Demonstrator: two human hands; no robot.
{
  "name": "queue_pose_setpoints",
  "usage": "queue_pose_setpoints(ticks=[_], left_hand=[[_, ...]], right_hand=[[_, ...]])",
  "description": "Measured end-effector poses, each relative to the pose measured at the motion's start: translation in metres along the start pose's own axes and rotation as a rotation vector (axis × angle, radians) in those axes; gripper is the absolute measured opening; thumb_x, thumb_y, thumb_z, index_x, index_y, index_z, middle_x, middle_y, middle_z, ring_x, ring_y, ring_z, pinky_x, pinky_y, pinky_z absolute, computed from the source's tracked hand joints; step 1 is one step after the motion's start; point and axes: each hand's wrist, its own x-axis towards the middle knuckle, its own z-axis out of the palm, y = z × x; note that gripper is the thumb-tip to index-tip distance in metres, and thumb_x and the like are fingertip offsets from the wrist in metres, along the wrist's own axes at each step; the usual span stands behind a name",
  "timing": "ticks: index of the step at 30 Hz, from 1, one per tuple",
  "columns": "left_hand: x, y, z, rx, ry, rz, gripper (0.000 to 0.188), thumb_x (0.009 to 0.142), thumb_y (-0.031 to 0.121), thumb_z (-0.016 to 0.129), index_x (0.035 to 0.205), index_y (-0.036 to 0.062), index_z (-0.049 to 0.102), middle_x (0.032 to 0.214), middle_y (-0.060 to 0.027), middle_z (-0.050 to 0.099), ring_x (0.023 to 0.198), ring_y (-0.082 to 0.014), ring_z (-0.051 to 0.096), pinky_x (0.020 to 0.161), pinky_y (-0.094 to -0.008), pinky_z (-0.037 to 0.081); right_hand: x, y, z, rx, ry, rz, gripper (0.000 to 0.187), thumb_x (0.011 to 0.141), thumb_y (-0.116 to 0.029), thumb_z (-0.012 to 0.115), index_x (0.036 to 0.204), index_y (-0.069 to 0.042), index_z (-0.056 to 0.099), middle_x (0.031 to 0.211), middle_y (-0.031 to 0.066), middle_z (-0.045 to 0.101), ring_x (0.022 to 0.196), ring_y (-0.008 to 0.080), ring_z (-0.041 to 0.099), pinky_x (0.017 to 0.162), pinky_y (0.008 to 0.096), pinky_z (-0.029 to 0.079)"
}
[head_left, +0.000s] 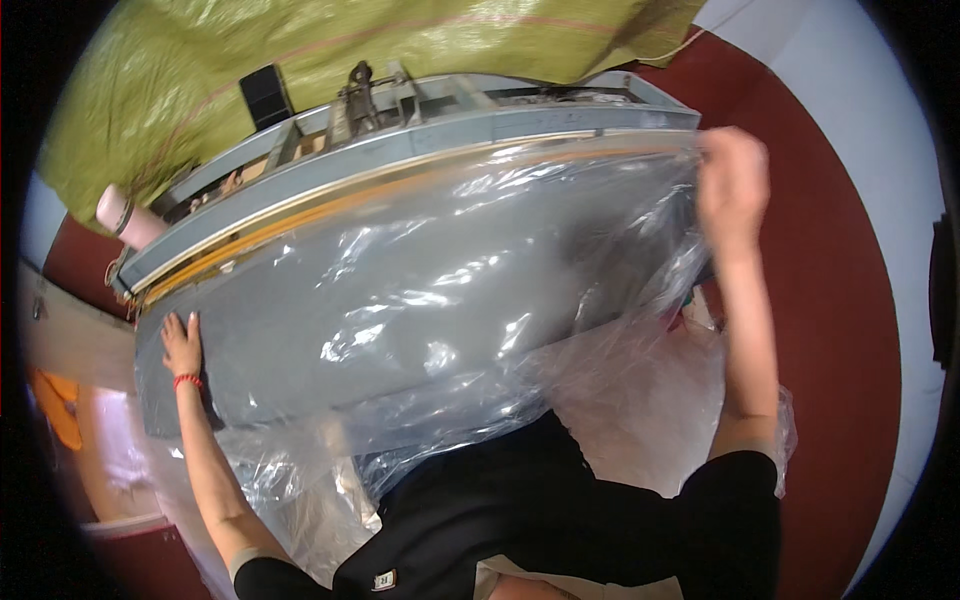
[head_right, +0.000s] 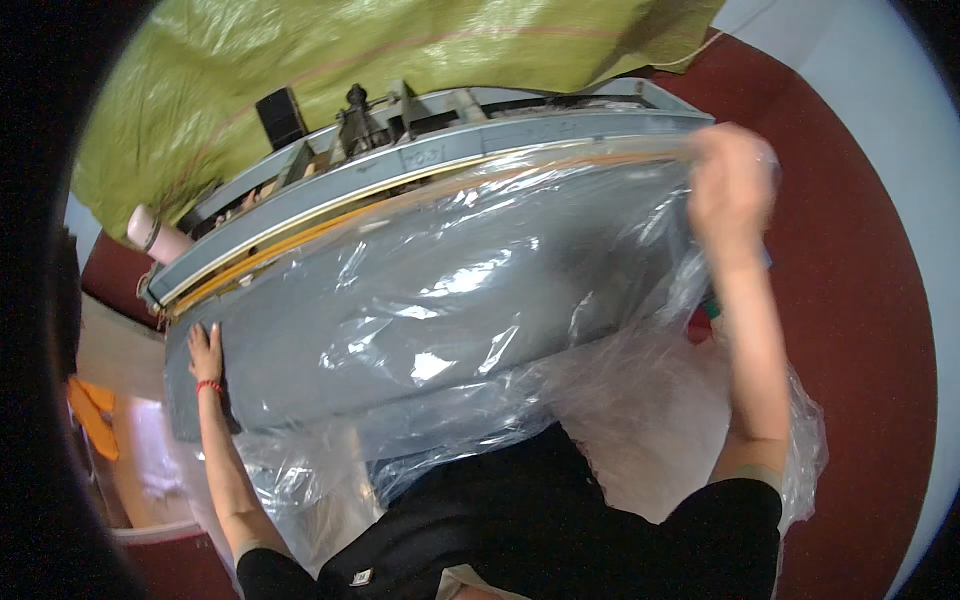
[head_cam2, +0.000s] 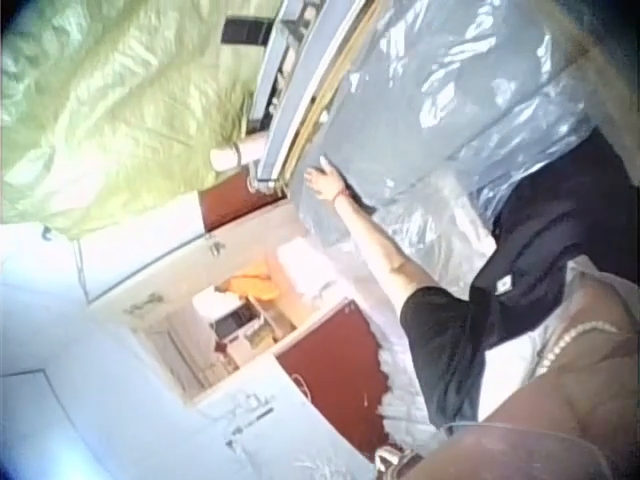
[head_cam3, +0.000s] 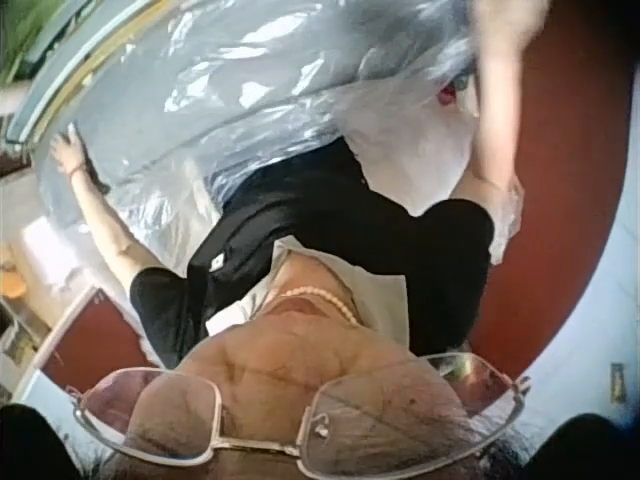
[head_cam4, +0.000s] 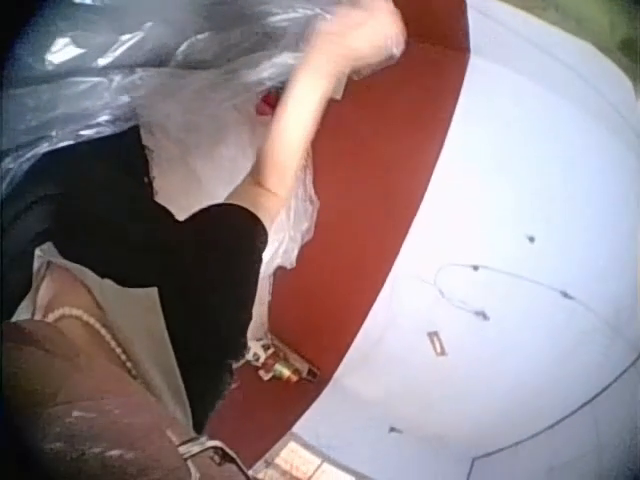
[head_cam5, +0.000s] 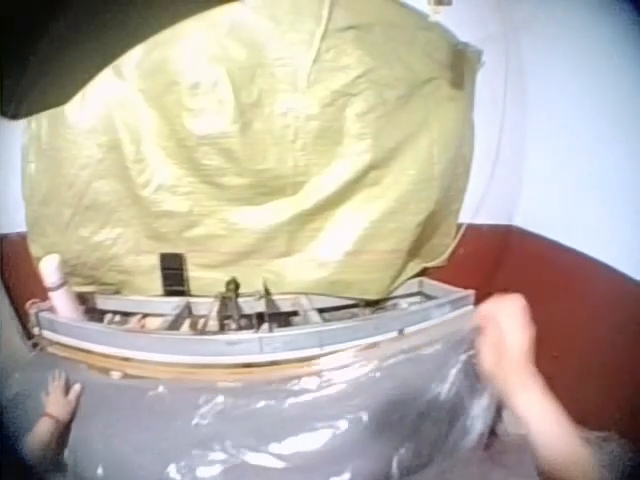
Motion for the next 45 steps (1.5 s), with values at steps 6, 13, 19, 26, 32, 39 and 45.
queue_pose_setpoints(ticks=[6,13,19,26,32,39,45], left_hand=[[0.031,-0.034,0.013,-0.030,0.012,0.110,0.060,0.085,0.050,0.034,0.132,0.0140,0.027,0.138,-0.0056,0.023,0.127,-0.0246,0.021,0.099,-0.0451,0.019],[0.081,-0.152,0.034,-0.010,0.056,0.216,0.054,0.088,0.043,0.033,0.133,0.0128,0.025,0.136,-0.0117,0.026,0.126,-0.0271,0.023,0.102,-0.0367,0.019],[0.142,-0.216,0.068,-0.435,-0.084,0.111,0.063,0.085,0.050,0.036,0.128,0.0033,0.033,0.132,-0.0148,0.033,0.122,-0.0270,0.030,0.100,-0.0320,0.022],[0.136,-0.297,0.084,-0.495,0.237,-0.233,0.056,0.085,0.047,0.039,0.111,-0.0009,0.051,0.109,-0.0170,0.055,0.103,-0.0280,0.050,0.089,-0.0324,0.037],[-0.029,-0.301,0.041,0.378,0.435,0.071,0.032,0.089,0.015,0.034,0.116,0.0016,0.046,0.115,-0.0137,0.049,0.112,-0.0235,0.042,0.094,-0.0327,0.033],[-0.334,-0.312,0.075,-0.398,0.464,-0.686,0.042,0.082,0.022,0.051,0.117,0.0001,0.045,0.121,-0.0205,0.043,0.113,-0.0320,0.041,0.096,-0.0375,0.031],[-0.548,-0.371,0.081,0.036,0.374,-1.267,0.045,0.084,0.027,0.045,0.116,-0.0048,0.043,0.125,-0.0217,0.038,0.119,-0.0326,0.032,0.098,-0.0385,0.028]], right_hand=[[-0.149,0.080,0.066,-0.275,-0.419,0.378,0.038,0.079,-0.032,0.053,0.109,-0.009,0.052,0.119,0.0104,0.046,0.114,0.0282,0.038,0.093,0.0409,0.030],[-0.179,0.070,0.036,-0.137,-0.636,0.703,0.059,0.078,-0.047,0.052,0.122,-0.008,0.042,0.131,0.0120,0.034,0.123,0.0294,0.025,0.099,0.0444,0.019],[-0.186,0.081,0.024,-0.018,-0.582,0.724,0.064,0.074,-0.046,0.057,0.123,-0.008,0.041,0.129,0.0124,0.035,0.121,0.0300,0.029,0.098,0.0421,0.023],[-0.152,0.060,0.072,-0.354,-0.648,0.583,0.053,0.082,-0.047,0.043,0.124,-0.014,0.040,0.130,0.0119,0.036,0.122,0.0259,0.029,0.098,0.0409,0.026],[-0.128,0.072,0.075,-0.112,-0.965,0.528,0.044,0.087,-0.036,0.037,0.114,-0.003,0.050,0.118,0.0178,0.047,0.112,0.0298,0.042,0.095,0.0377,0.030],[-0.129,0.109,0.121,0.094,-0.319,0.208,0.044,0.089,-0.026,0.042,0.118,0.008,0.040,0.117,0.0241,0.046,0.107,0.0319,0.045,0.092,0.0350,0.035],[-0.091,0.048,0.150,0.154,-0.195,0.161,0.054,0.087,-0.034,0.046,0.122,0.006,0.036,0.123,0.0230,0.040,0.111,0.0321,0.042,0.092,0.0337,0.035]])
